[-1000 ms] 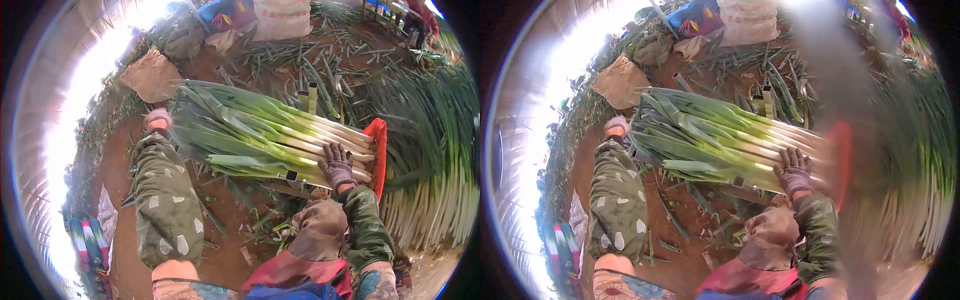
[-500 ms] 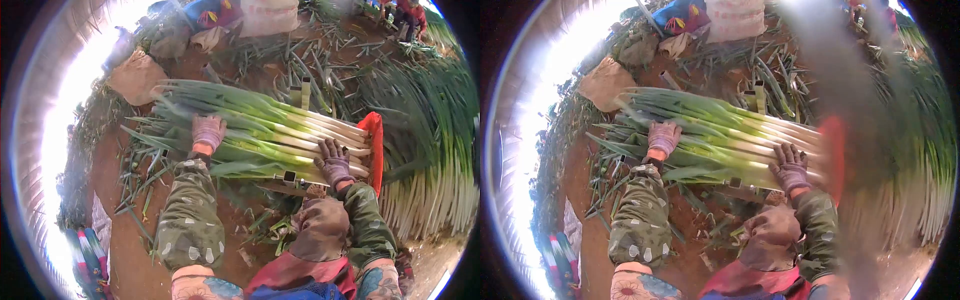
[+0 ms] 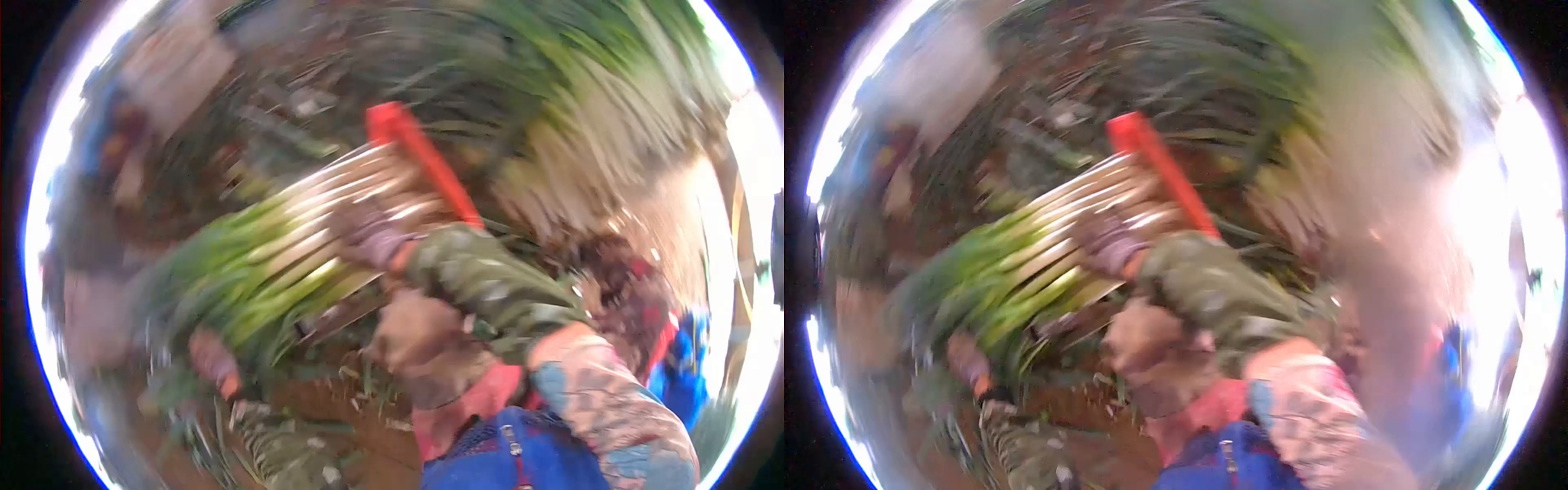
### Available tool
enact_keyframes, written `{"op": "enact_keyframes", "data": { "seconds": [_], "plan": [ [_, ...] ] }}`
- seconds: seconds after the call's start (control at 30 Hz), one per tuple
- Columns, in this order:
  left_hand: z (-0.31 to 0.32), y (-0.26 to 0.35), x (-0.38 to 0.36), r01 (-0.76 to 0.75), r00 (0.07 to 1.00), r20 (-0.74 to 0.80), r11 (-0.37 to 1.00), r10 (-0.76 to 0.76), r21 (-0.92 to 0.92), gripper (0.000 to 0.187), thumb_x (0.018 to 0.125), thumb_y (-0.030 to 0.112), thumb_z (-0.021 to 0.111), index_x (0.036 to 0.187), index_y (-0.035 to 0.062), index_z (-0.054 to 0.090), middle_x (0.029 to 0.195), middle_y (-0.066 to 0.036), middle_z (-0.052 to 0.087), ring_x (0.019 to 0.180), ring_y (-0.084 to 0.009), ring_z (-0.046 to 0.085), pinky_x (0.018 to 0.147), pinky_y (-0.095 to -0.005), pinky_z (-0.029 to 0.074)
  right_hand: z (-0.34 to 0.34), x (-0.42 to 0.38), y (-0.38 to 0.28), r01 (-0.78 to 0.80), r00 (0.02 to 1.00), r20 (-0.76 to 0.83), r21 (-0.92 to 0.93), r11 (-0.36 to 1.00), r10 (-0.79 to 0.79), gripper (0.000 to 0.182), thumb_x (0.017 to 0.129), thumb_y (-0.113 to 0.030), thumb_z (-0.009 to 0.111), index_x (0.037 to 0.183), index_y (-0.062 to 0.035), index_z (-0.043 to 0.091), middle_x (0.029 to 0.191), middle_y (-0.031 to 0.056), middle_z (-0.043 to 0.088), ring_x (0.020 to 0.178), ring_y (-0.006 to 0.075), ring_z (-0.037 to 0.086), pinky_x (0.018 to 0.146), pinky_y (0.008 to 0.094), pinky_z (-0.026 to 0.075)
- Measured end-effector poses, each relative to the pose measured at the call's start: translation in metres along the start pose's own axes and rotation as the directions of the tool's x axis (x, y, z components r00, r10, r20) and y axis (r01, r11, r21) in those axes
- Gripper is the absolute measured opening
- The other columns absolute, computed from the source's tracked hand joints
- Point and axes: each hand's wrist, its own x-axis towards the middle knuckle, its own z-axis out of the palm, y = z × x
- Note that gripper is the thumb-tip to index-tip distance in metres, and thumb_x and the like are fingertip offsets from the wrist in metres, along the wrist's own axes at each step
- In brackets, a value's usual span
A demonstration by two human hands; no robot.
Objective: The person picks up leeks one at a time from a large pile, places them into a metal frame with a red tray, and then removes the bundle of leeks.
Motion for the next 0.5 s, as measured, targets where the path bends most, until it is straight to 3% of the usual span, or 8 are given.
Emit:
{"op": "enact_keyframes", "data": {
  "seconds": [0.07,0.13,0.23,0.3,0.33,0.4,0.47,0.5],
  "plan": [
    [0.000,0.002,-0.004,-0.028,0.945,0.324,0.983,-0.033,0.181,0.030,0.090,0.024,0.044,0.109,0.0042,0.056,0.112,-0.011,0.057,0.099,-0.0302,0.056,0.085,-0.0414,0.045,0.040,0.005,0.011,-0.004,0.963,-0.264,-0.210,0.978,-0.053,0.067,0.080,-0.056,0.046,0.137,-0.0207,0.038,0.145,0.0064,0.032,0.135,0.0294,0.025,0.108,0.0562,0.013],
    [-0.014,0.003,0.016,0.365,0.704,0.631,0.928,-0.326,0.072,0.033,0.091,0.026,0.043,0.115,0.0059,0.054,0.114,-0.009,0.056,0.103,-0.0298,0.055,0.087,-0.0445,0.043,0.016,-0.002,-0.007,-0.096,0.990,-0.125,-0.211,0.973,0.070,0.069,0.080,-0.060,0.044,0.138,-0.0233,0.036,0.146,0.0045,0.030,0.137,0.0258,0.023,0.108,0.0570,0.010],
    [0.001,-0.028,0.025,0.243,0.701,0.658,0.959,-0.277,0.144,0.032,0.091,0.025,0.042,0.118,0.0105,0.053,0.113,-0.011,0.055,0.101,-0.0312,0.056,0.088,-0.0476,0.042,0.005,-0.004,-0.007,-0.077,0.997,-0.012,-0.150,0.986,0.076,0.066,0.084,-0.054,0.043,0.141,-0.0220,0.031,0.149,0.0059,0.025,0.138,0.0248,0.021,0.110,0.0520,0.012],
    [0.007,-0.049,0.051,-0.420,0.236,0.962,0.907,0.138,-0.027,0.033,0.090,0.028,0.044,0.118,0.0121,0.053,0.119,-0.013,0.053,0.102,-0.0324,0.056,0.089,-0.0459,0.042,-0.034,-0.021,-0.024,-0.133,0.978,0.154,-0.050,0.990,0.139,0.065,0.085,-0.052,0.043,0.141,-0.0204,0.032,0.149,0.0065,0.025,0.137,0.0261,0.022,0.110,0.0518,0.015],
    [-0.086,0.016,0.149,-0.024,0.142,0.972,0.981,-0.187,0.192,0.038,0.087,0.030,0.050,0.118,0.0086,0.054,0.124,-0.014,0.052,0.107,-0.0323,0.055,0.092,-0.0415,0.042,-0.049,-0.034,-0.026,-0.130,0.970,0.220,0.129,0.983,0.100,0.064,0.083,-0.049,0.045,0.138,-0.0176,0.036,0.147,0.0073,0.029,0.135,0.0279,0.027,0.110,0.0522,0.016],
    [-0.077,0.014,0.171,0.327,0.534,0.845,0.923,-0.005,-0.201,0.038,0.084,0.023,0.057,0.115,0.0013,0.057,0.115,-0.013,0.060,0.107,-0.0300,0.056,0.091,-0.0372,0.043,-0.057,-0.076,-0.020,0.001,1.000,0.003,0.385,0.923,-0.002,0.055,0.083,-0.040,0.050,0.131,-0.0134,0.045,0.140,0.0100,0.037,0.125,0.0297,0.040,0.105,0.0477,0.028],
    [-0.144,0.106,0.245,0.541,0.823,0.567,0.324,-0.015,-0.776,0.040,0.085,0.017,0.057,0.120,-0.0008,0.052,0.108,-0.015,0.062,0.095,-0.0255,0.060,0.084,-0.0356,0.047,-0.087,-0.145,0.001,0.123,0.983,-0.182,0.522,0.844,-0.031,0.043,0.084,-0.032,0.053,0.122,-0.0111,0.053,0.130,0.0127,0.046,0.115,0.0316,0.049,0.097,0.0422,0.039],
    [-0.207,0.160,0.280,0.647,0.762,0.645,-0.034,0.052,-0.762,0.042,0.086,0.019,0.056,0.123,-0.0006,0.049,0.105,-0.014,0.062,0.090,-0.0233,0.060,0.081,-0.0353,0.048,-0.095,-0.173,0.015,0.181,0.961,-0.278,0.576,0.797,-0.017,0.038,0.084,-0.027,0.054,0.117,-0.0095,0.058,0.125,0.0141,0.051,0.109,0.0333,0.053,0.092,0.0397,0.044]
  ]
}}
